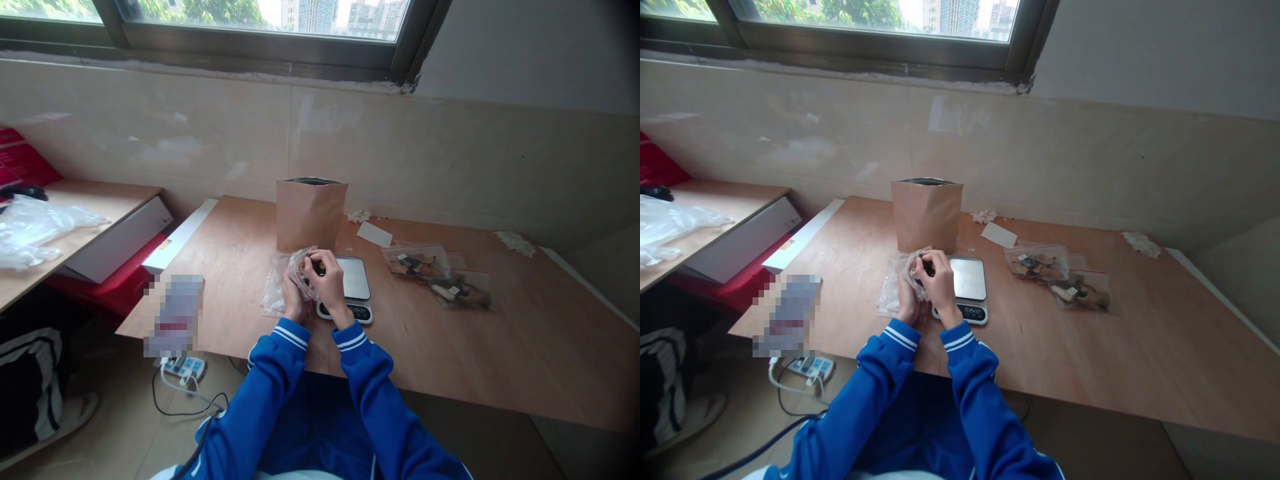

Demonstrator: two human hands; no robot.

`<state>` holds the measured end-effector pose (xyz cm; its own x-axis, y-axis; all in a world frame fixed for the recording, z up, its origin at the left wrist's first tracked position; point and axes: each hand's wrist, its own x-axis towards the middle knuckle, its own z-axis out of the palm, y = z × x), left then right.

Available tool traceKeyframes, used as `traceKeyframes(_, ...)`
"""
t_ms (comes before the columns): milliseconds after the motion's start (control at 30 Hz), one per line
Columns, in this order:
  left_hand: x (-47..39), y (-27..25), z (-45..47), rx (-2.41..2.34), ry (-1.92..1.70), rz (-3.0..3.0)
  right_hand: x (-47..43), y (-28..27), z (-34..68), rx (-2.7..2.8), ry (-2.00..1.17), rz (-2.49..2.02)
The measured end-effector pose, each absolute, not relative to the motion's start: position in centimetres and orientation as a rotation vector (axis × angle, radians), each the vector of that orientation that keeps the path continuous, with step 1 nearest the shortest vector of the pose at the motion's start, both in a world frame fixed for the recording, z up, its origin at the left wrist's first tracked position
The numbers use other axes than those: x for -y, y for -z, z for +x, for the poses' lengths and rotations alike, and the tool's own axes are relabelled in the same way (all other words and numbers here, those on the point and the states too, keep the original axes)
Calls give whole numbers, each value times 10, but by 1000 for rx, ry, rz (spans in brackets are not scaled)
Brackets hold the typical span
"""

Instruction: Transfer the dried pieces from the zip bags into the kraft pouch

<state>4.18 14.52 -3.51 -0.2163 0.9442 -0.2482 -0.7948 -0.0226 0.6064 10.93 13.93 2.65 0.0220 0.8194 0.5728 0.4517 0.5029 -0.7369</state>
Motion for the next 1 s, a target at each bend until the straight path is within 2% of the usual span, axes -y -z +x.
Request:
traceKeyframes(167, -143, 32, 39, -846, -1596, 270, -172, -68, 119, 1322, -362, -1083)
traceKeyframes(333, -139, 29, 38, -866, -1584, 305, -253, -155, 113, 1540, 123, -870)
traceKeyframes(433, -139, 29, 39, -878, -1587, 326, -293, -187, 100, 1721, 309, -808)
traceKeyframes(633, -139, 30, 41, -905, -1585, 314, -313, -160, 94, 2064, 338, -820)
traceKeyframes(1000, -140, 33, 40, -899, -1565, 280, -306, -144, 102, 1867, 266, -954)
